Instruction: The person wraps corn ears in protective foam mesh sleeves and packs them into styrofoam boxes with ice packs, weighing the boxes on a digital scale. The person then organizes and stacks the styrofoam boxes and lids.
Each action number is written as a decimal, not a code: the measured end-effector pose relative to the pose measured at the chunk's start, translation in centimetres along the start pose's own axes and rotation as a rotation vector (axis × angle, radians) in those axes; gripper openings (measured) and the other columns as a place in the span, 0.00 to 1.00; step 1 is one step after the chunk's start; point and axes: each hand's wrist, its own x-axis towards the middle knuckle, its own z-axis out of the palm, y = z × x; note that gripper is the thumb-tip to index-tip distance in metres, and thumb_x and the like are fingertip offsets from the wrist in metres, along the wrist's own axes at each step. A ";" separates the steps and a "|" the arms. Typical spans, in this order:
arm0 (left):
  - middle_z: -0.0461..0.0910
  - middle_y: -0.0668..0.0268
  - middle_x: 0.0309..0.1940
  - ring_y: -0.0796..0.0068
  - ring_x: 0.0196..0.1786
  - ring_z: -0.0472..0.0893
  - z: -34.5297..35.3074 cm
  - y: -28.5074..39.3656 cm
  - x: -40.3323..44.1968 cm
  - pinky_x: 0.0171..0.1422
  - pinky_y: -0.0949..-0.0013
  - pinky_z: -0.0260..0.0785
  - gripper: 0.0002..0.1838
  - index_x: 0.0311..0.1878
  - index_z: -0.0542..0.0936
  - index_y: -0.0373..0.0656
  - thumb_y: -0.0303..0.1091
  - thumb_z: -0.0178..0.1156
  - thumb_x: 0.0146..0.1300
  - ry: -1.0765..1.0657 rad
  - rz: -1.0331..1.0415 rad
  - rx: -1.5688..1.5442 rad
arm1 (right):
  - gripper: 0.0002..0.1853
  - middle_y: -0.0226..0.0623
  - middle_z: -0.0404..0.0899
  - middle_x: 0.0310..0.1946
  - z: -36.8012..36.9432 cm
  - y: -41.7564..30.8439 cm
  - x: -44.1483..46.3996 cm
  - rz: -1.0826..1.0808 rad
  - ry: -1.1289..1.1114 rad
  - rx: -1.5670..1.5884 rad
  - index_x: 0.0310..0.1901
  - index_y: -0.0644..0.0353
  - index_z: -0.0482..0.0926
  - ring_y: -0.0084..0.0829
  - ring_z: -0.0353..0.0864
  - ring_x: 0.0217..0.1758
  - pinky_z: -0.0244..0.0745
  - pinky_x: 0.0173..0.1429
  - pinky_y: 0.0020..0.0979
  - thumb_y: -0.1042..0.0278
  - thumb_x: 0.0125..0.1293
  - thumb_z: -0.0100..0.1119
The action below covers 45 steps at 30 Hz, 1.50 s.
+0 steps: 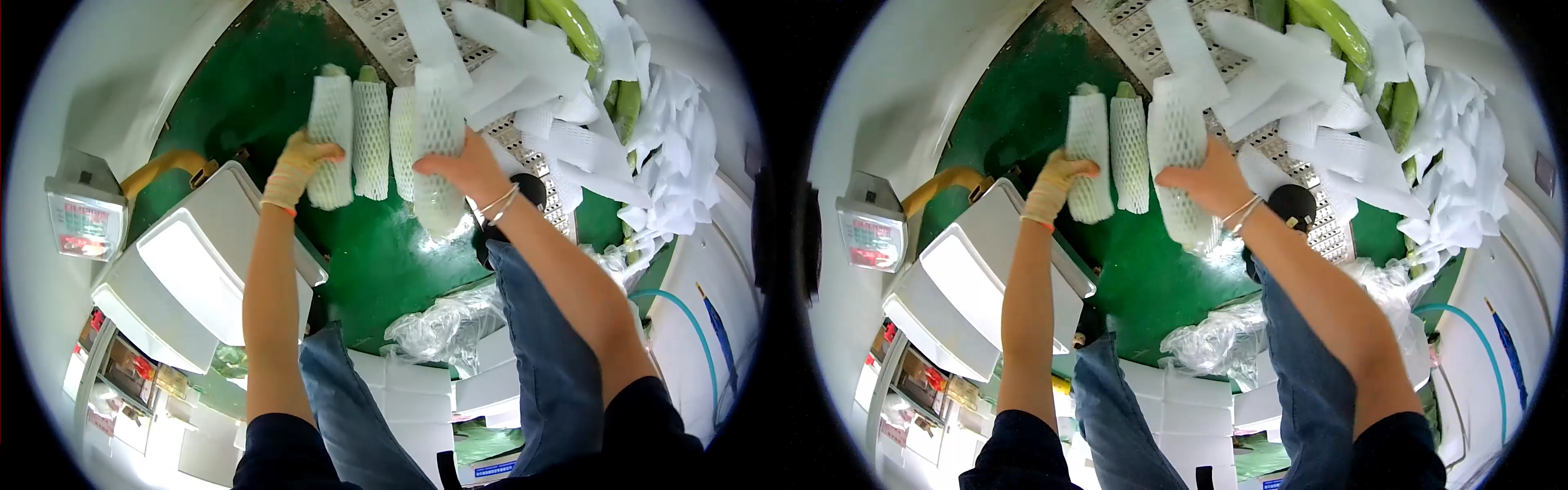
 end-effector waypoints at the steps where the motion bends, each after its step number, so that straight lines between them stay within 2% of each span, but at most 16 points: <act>1: 0.78 0.58 0.39 0.66 0.43 0.78 0.7 -0.2 0.1 0.53 0.67 0.69 0.29 0.49 0.74 0.32 0.32 0.68 0.40 -0.038 -0.037 -0.082 | 0.30 0.41 0.81 0.40 0.7 1.3 0.9 -0.001 -0.005 -0.005 0.46 0.69 0.74 0.33 0.81 0.40 0.76 0.46 0.30 0.64 0.40 0.72; 4: 0.79 0.60 0.40 0.65 0.43 0.78 0.5 -1.6 1.1 0.54 0.69 0.68 0.30 0.49 0.73 0.31 0.31 0.69 0.39 -0.176 -0.040 -0.202 | 0.31 0.41 0.80 0.40 1.6 4.2 3.2 0.053 0.119 -0.102 0.49 0.69 0.72 0.34 0.80 0.41 0.75 0.47 0.33 0.66 0.41 0.72; 6: 0.77 0.61 0.44 0.64 0.47 0.77 0.3 -2.5 2.0 0.56 0.68 0.67 0.30 0.50 0.72 0.32 0.33 0.68 0.41 -0.211 -0.142 -0.491 | 0.30 0.41 0.79 0.42 1.9 4.7 4.2 0.209 0.022 0.404 0.50 0.68 0.71 0.35 0.79 0.44 0.75 0.49 0.35 0.70 0.44 0.71; 10: 0.74 0.59 0.49 0.62 0.54 0.73 1.0 -4.5 0.3 0.60 0.61 0.66 0.35 0.58 0.67 0.35 0.32 0.68 0.43 -0.483 -0.145 -0.723 | 0.25 0.38 0.77 0.44 2.2 4.4 1.7 0.249 0.042 0.539 0.50 0.65 0.70 0.33 0.78 0.46 0.75 0.48 0.36 0.75 0.49 0.66; 14: 0.76 0.58 0.47 0.61 0.50 0.76 0.8 -5.9 -9.3 0.59 0.62 0.67 0.38 0.59 0.68 0.36 0.31 0.68 0.39 -0.369 -0.026 -0.846 | 0.22 0.37 0.78 0.41 3.6 0.5 -5.6 0.159 0.098 0.493 0.49 0.64 0.71 0.33 0.79 0.42 0.76 0.47 0.35 0.76 0.51 0.64; 16: 0.77 0.58 0.47 0.64 0.50 0.76 -3.2 -3.2 -18.2 0.58 0.65 0.67 0.40 0.58 0.69 0.35 0.31 0.69 0.35 -0.127 0.085 -0.172 | 0.25 0.36 0.78 0.41 6.5 -3.1 -10.8 0.312 0.005 0.363 0.51 0.64 0.71 0.32 0.80 0.43 0.76 0.47 0.34 0.76 0.49 0.65; 18: 0.78 0.59 0.45 0.65 0.48 0.77 -7.1 -5.2 -25.1 0.55 0.67 0.68 0.41 0.57 0.69 0.33 0.31 0.69 0.33 -0.038 0.136 -0.486 | 0.25 0.40 0.77 0.46 12.0 -5.6 -15.9 0.285 -0.127 0.386 0.55 0.65 0.68 0.38 0.78 0.51 0.73 0.57 0.37 0.74 0.53 0.58; 21: 0.79 0.60 0.42 0.68 0.43 0.79 -17.0 -5.8 -32.2 0.49 0.69 0.71 0.38 0.54 0.72 0.31 0.31 0.68 0.32 -0.012 0.045 -0.564 | 0.31 0.37 0.78 0.43 23.1 -7.3 -19.8 0.195 -0.275 0.246 0.55 0.64 0.69 0.28 0.78 0.46 0.76 0.49 0.32 0.75 0.45 0.67; 26: 0.79 0.61 0.39 0.68 0.40 0.79 -25.1 -7.5 -31.1 0.45 0.69 0.72 0.30 0.47 0.75 0.32 0.31 0.67 0.34 0.049 -0.023 -0.550 | 0.39 0.45 0.74 0.48 38.3 -0.8 -15.6 -0.007 -0.142 0.351 0.57 0.68 0.64 0.37 0.75 0.51 0.71 0.55 0.36 0.68 0.41 0.70; 28: 0.79 0.62 0.38 0.66 0.41 0.78 -26.2 -12.6 -27.1 0.48 0.67 0.71 0.22 0.43 0.76 0.31 0.31 0.65 0.42 0.136 -0.075 -0.401 | 0.42 0.52 0.73 0.48 41.2 3.4 -11.3 -0.261 0.210 -0.210 0.55 0.69 0.63 0.46 0.73 0.52 0.68 0.56 0.42 0.61 0.37 0.70; 30: 0.78 0.61 0.40 0.66 0.43 0.77 -26.5 -20.3 -22.8 0.51 0.66 0.69 0.14 0.40 0.76 0.30 0.26 0.60 0.50 0.142 0.276 -0.066 | 0.46 0.57 0.71 0.48 40.7 2.7 -9.1 -0.246 0.187 -0.253 0.57 0.71 0.62 0.54 0.70 0.51 0.65 0.59 0.44 0.56 0.35 0.70; 32: 0.75 0.58 0.48 0.67 0.51 0.74 -25.7 -21.0 -21.6 0.56 0.66 0.67 0.16 0.49 0.71 0.28 0.22 0.55 0.56 0.199 0.349 0.629 | 0.30 0.56 0.72 0.41 40.7 1.0 -9.5 -0.273 0.262 -0.367 0.45 0.66 0.67 0.54 0.73 0.46 0.69 0.53 0.41 0.64 0.38 0.67; 35: 0.63 0.55 0.62 0.65 0.63 0.66 -19.8 -16.3 -21.9 0.66 0.65 0.60 0.35 0.67 0.52 0.33 0.23 0.56 0.58 0.689 0.489 -0.175 | 0.42 0.60 0.70 0.47 38.5 -1.9 -14.7 -0.311 0.101 -0.199 0.57 0.70 0.61 0.55 0.71 0.51 0.67 0.57 0.43 0.61 0.41 0.68; 38: 0.64 0.52 0.62 0.59 0.66 0.62 -18.0 -15.9 -22.4 0.70 0.62 0.53 0.32 0.66 0.59 0.36 0.30 0.57 0.59 1.008 0.625 0.283 | 0.40 0.50 0.73 0.46 31.9 -4.5 -22.1 -0.098 -0.053 -0.087 0.58 0.69 0.59 0.42 0.74 0.50 0.70 0.54 0.37 0.62 0.45 0.68; 43: 0.49 0.54 0.71 0.52 0.73 0.48 -15.9 -16.6 -16.9 0.75 0.56 0.38 0.41 0.72 0.51 0.46 0.44 0.59 0.59 0.831 0.412 1.042 | 0.48 0.44 0.70 0.52 18.0 -1.6 -32.5 0.310 0.016 0.237 0.64 0.69 0.53 0.33 0.69 0.57 0.66 0.58 0.31 0.58 0.46 0.70; 45: 0.52 0.57 0.70 0.55 0.69 0.57 -15.4 -14.2 -19.1 0.72 0.58 0.49 0.39 0.71 0.52 0.47 0.37 0.60 0.59 0.655 0.457 0.391 | 0.41 0.42 0.72 0.50 14.0 -0.9 -37.7 0.287 0.123 0.586 0.64 0.63 0.55 0.30 0.74 0.51 0.72 0.54 0.33 0.63 0.52 0.67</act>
